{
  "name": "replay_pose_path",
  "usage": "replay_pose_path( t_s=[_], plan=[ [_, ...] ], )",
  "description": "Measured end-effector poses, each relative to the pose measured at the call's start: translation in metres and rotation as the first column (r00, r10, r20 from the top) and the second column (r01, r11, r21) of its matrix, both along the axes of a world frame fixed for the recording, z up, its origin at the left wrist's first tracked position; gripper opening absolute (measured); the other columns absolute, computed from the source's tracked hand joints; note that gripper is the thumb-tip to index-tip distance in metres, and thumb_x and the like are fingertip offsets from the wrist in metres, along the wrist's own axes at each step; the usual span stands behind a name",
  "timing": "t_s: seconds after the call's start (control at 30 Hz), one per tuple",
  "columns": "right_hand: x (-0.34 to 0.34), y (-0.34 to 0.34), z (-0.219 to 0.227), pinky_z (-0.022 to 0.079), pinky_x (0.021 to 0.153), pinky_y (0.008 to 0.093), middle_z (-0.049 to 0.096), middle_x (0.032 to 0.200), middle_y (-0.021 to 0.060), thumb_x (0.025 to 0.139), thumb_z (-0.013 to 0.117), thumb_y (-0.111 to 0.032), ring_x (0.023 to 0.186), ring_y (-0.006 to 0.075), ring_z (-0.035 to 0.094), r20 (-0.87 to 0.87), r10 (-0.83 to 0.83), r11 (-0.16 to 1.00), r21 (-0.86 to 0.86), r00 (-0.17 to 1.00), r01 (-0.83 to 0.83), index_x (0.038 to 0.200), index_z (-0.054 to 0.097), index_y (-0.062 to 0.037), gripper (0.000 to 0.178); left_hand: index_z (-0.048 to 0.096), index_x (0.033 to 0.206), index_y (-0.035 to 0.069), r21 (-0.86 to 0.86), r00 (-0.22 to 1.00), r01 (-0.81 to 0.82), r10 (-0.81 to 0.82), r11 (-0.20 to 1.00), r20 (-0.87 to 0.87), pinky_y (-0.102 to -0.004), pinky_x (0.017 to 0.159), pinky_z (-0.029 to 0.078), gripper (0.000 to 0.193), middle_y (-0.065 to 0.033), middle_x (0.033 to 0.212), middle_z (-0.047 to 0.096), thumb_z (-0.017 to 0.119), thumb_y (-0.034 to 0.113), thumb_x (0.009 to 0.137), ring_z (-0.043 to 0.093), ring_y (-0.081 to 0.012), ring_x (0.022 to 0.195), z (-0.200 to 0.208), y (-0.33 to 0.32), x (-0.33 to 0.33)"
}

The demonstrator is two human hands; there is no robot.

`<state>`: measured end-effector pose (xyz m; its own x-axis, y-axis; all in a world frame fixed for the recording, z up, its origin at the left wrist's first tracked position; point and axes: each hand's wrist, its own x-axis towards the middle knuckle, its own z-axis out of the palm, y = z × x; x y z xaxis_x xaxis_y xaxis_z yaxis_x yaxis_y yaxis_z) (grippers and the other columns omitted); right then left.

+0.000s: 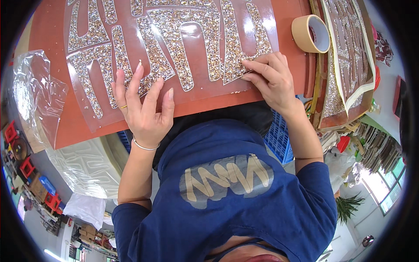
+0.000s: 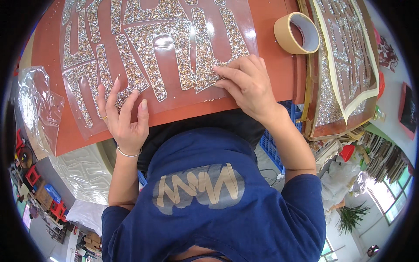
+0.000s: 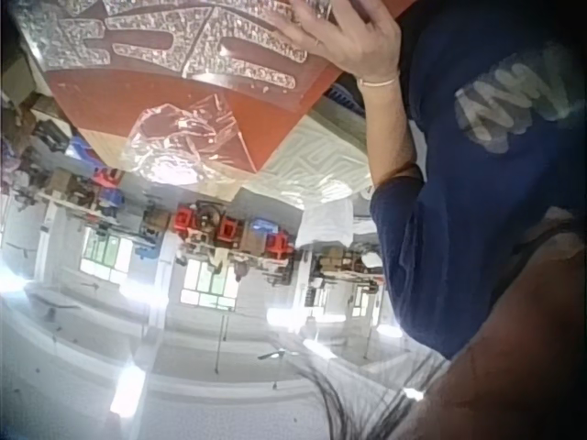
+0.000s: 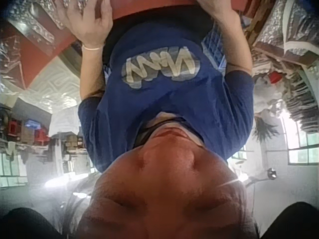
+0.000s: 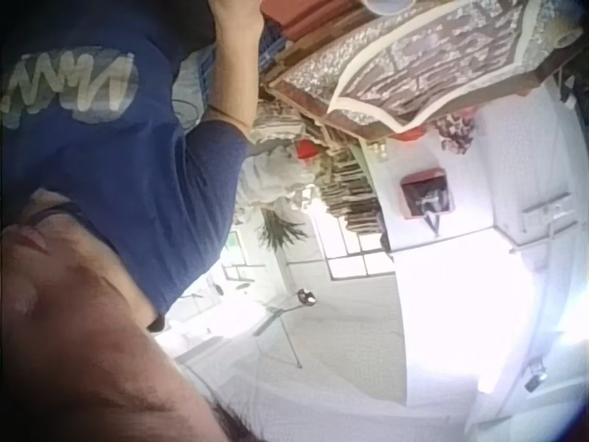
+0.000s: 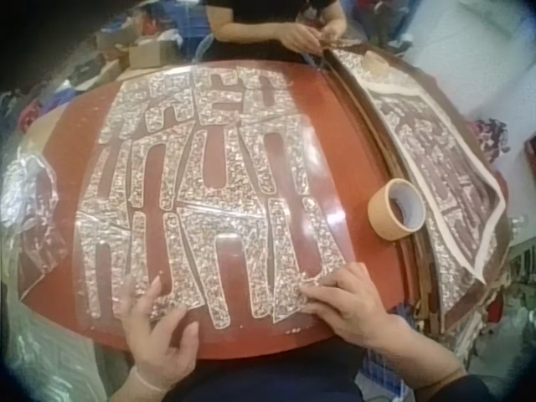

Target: Applying transfer film to decorative shoe upper components on a manufacturing table.

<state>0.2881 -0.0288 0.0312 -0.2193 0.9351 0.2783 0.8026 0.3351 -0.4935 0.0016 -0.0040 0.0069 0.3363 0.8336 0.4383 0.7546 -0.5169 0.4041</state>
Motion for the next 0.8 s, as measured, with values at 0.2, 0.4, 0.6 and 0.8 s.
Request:
replay_pose_path(
  t_s=[0.2, 0.4, 0.6, 0.8],
  plan=[
    [0.013, 0.006, 0.005, 0.041, 0.071, 0.0335, 0.061, 0.082, 0.0039, 0.076, 0.071, -0.005, 0.078, 0.0227, 0.055, -0.120, 0.018, 0.986, -0.163, 0.993, -0.037, 0.096, 0.068, -0.0082, 0.020, 0.071, 0.094, 0.008, 0.002, 1.000, -0.001, 0.001, 1.000, 0.002, -0.0494, 0.111, 0.023, 0.019, -0.0139, 0.129, 0.055, 0.069, 0.022, 0.080, 0.036, -0.0385, 0.132, 0.000, 0.000, 0.000],
    [0.006, 0.005, 0.002, 0.042, 0.070, 0.0342, 0.060, 0.081, 0.0038, 0.074, 0.069, -0.001, 0.076, 0.0231, 0.055, 0.015, 0.085, 0.996, 0.001, 0.996, -0.085, 0.089, 0.066, -0.0067, 0.016, 0.071, 0.094, 0.008, 0.002, 1.000, -0.002, 0.002, 1.000, 0.016, -0.0492, 0.111, 0.023, 0.019, -0.0139, 0.129, 0.055, 0.069, 0.020, 0.079, 0.036, -0.0385, 0.132, 0.000, 0.000, 0.001],
    [0.012, 0.006, 0.001, 0.043, 0.069, 0.0350, 0.059, 0.087, 0.0060, 0.068, 0.065, -0.002, 0.079, 0.0234, 0.056, 0.128, 0.242, 0.966, 0.057, 0.962, -0.251, 0.094, 0.065, -0.0030, 0.025, 0.071, 0.094, 0.008, -0.003, 1.000, -0.005, 0.005, 1.000, 0.009, -0.0493, 0.111, 0.023, 0.018, -0.0135, 0.128, 0.055, 0.069, 0.016, 0.078, 0.036, -0.0383, 0.132, 0.001, -0.001, 0.001],
    [0.014, -0.001, 0.008, 0.047, 0.077, 0.0382, 0.057, 0.097, 0.0124, 0.072, 0.057, -0.010, 0.081, 0.0269, 0.056, 0.290, 0.363, 0.914, 0.076, 0.885, -0.399, 0.106, 0.061, 0.0059, 0.039, 0.071, 0.092, 0.007, 0.000, 1.000, -0.007, 0.007, 1.000, 0.021, -0.0492, 0.111, 0.023, 0.018, -0.0137, 0.127, 0.056, 0.069, 0.013, 0.076, 0.037, -0.0381, 0.131, -0.001, 0.001, 0.002]
  ],
)
